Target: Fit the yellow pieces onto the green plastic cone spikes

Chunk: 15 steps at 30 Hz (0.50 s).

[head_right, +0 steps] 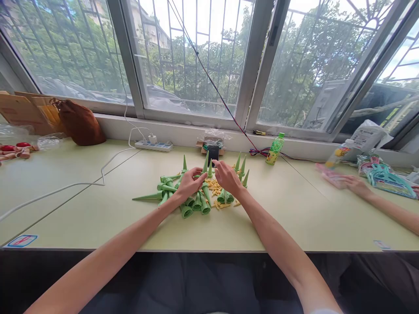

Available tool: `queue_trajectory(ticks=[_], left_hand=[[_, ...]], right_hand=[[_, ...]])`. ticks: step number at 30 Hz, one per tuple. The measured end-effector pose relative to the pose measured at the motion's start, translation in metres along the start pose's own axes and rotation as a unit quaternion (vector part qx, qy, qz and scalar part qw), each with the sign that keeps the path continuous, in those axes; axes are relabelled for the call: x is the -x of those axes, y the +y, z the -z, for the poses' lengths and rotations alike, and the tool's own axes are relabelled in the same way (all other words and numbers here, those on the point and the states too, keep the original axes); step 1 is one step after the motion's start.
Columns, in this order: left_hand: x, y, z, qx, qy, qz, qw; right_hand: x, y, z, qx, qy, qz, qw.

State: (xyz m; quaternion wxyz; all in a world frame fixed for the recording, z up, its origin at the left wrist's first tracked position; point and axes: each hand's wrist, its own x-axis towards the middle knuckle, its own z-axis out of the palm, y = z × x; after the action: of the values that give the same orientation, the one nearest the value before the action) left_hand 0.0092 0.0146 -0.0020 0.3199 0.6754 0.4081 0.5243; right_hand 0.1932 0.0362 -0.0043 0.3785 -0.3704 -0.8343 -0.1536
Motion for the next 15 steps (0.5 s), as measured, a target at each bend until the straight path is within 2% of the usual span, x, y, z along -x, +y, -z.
queue_trajectory(ticks=[6, 15], left_hand=[[0.001, 0.001, -0.001, 0.007, -0.024, 0.004, 1.0], [0.0, 0.0, -0.001, 0.003, -0.026, 0.002, 1.0]], right_hand=[[0.006, -0.005, -0.009, 0.018, -0.072, -0.087, 0.993], [0.014, 0.009, -0.025, -0.042, -0.121, -0.125, 0.984]])
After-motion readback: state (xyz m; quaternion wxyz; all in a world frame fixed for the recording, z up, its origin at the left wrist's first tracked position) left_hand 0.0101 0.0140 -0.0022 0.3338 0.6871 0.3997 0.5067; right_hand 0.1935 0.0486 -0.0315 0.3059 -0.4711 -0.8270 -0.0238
